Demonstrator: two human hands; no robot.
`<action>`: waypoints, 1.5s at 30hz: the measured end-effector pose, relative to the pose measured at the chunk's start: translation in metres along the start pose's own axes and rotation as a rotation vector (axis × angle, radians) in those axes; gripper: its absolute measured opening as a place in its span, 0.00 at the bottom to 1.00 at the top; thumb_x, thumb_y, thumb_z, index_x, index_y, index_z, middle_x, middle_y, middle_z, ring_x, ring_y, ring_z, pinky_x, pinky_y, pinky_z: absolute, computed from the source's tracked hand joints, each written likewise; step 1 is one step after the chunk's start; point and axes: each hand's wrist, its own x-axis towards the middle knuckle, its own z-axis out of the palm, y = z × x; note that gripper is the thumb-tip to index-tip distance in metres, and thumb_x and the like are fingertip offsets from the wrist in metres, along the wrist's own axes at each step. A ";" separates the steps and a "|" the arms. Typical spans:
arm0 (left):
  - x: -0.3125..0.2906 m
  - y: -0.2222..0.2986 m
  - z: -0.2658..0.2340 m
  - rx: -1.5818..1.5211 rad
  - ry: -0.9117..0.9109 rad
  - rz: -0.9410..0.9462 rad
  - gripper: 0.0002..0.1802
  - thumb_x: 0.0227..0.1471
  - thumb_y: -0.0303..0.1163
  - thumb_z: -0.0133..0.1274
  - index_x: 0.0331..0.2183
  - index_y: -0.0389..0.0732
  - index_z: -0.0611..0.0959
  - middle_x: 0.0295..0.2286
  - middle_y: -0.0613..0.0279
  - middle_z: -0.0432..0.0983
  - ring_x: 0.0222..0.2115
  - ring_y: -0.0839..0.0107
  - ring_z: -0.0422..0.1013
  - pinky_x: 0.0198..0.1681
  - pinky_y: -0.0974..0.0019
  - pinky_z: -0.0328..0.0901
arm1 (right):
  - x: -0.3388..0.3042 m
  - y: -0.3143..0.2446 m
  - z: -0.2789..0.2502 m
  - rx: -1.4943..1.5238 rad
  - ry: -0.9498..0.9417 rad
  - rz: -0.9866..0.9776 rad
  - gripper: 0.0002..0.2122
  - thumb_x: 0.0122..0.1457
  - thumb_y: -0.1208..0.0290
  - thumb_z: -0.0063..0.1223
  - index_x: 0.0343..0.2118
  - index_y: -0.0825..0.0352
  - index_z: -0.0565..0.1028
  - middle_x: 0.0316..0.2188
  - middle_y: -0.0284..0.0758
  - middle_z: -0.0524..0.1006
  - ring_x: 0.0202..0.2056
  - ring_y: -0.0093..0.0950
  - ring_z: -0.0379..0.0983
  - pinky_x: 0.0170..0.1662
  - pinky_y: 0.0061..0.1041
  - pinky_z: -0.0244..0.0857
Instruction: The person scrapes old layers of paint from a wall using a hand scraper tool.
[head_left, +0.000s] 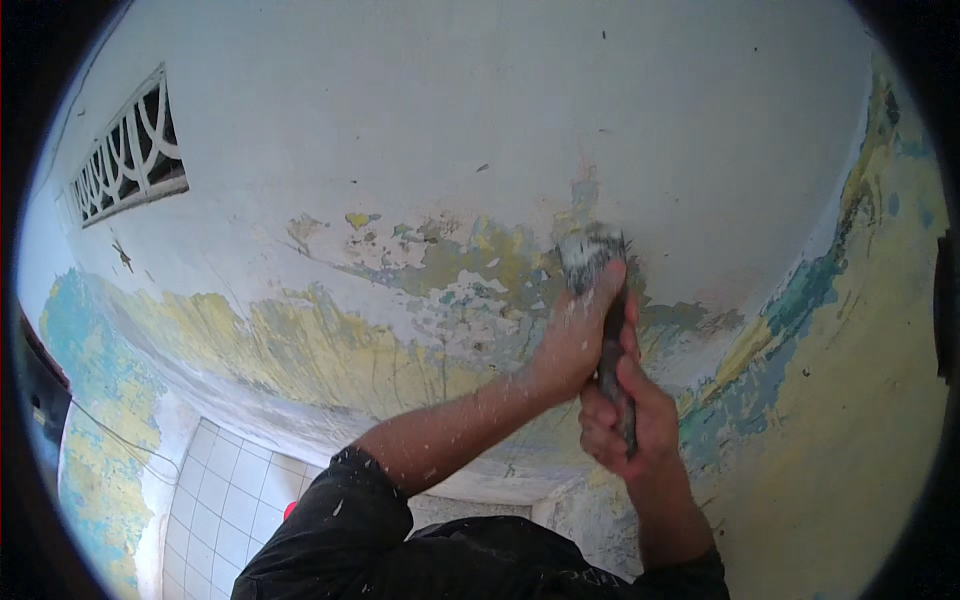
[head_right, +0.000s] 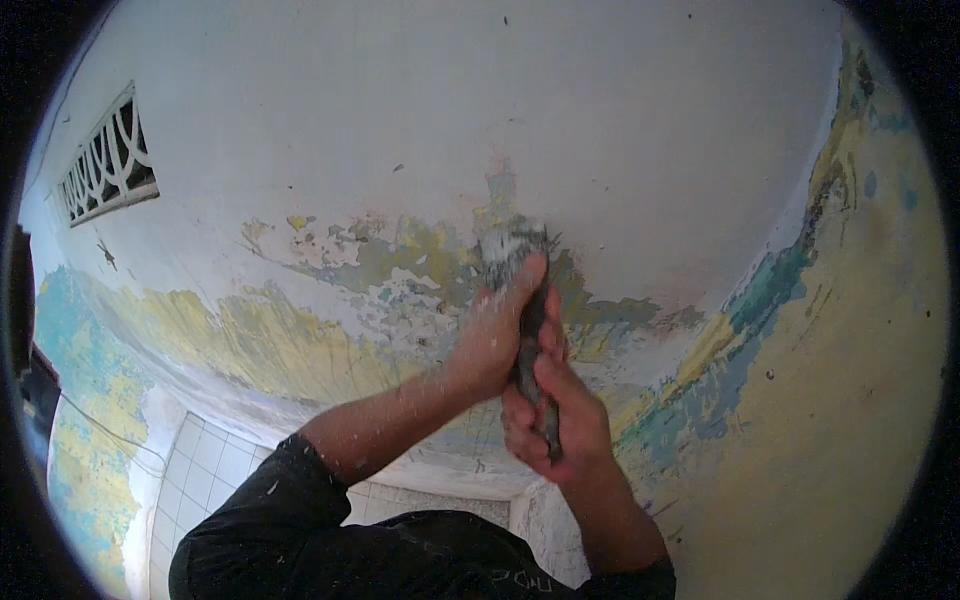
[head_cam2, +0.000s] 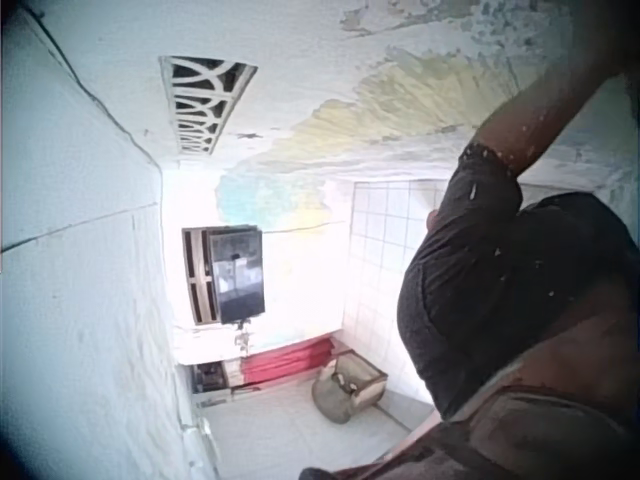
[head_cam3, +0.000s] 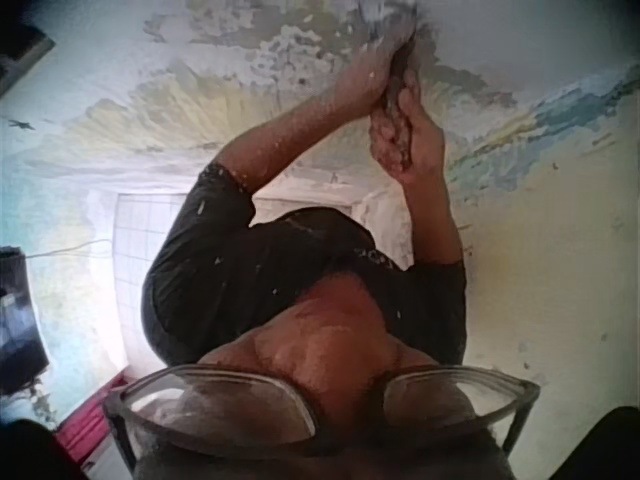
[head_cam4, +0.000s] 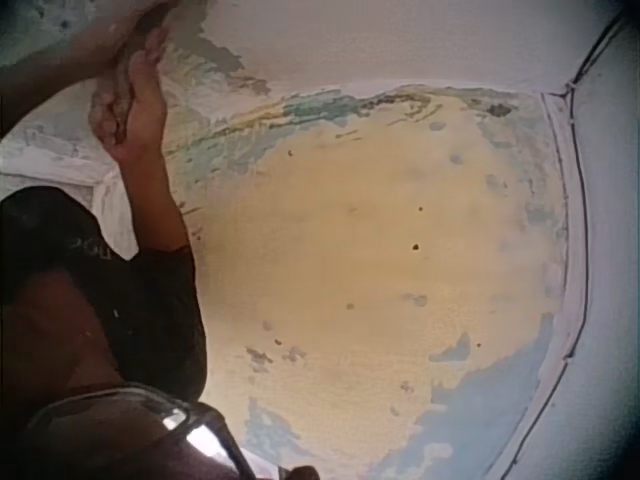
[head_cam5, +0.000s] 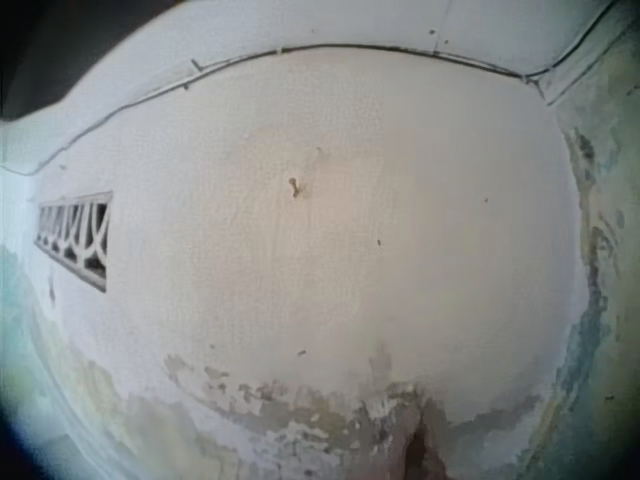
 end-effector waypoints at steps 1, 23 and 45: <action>-0.003 -0.004 0.000 0.047 0.029 0.005 0.27 0.59 0.54 0.49 0.24 0.39 0.75 0.14 0.63 0.68 0.16 0.70 0.67 0.22 0.65 0.65 | 0.002 0.001 -0.001 -0.001 -0.002 -0.004 0.16 0.67 0.57 0.40 0.57 0.36 0.61 0.22 0.33 0.69 0.09 0.23 0.56 0.10 0.21 0.54; 0.011 -0.027 -0.022 -0.028 0.021 -0.015 0.29 0.60 0.56 0.46 0.24 0.39 0.76 0.16 0.64 0.71 0.18 0.73 0.69 0.24 0.69 0.64 | 0.015 0.011 -0.026 -0.130 0.002 -0.073 0.25 0.66 0.61 0.44 0.65 0.40 0.52 0.21 0.37 0.71 0.08 0.23 0.56 0.10 0.19 0.54; 0.019 0.032 -0.023 0.083 0.005 0.132 0.31 0.59 0.58 0.45 0.25 0.38 0.77 0.18 0.63 0.72 0.21 0.74 0.69 0.28 0.68 0.65 | 0.045 -0.006 0.012 -0.234 -0.099 -0.066 0.27 0.67 0.58 0.40 0.66 0.33 0.47 0.20 0.34 0.70 0.08 0.22 0.57 0.08 0.19 0.52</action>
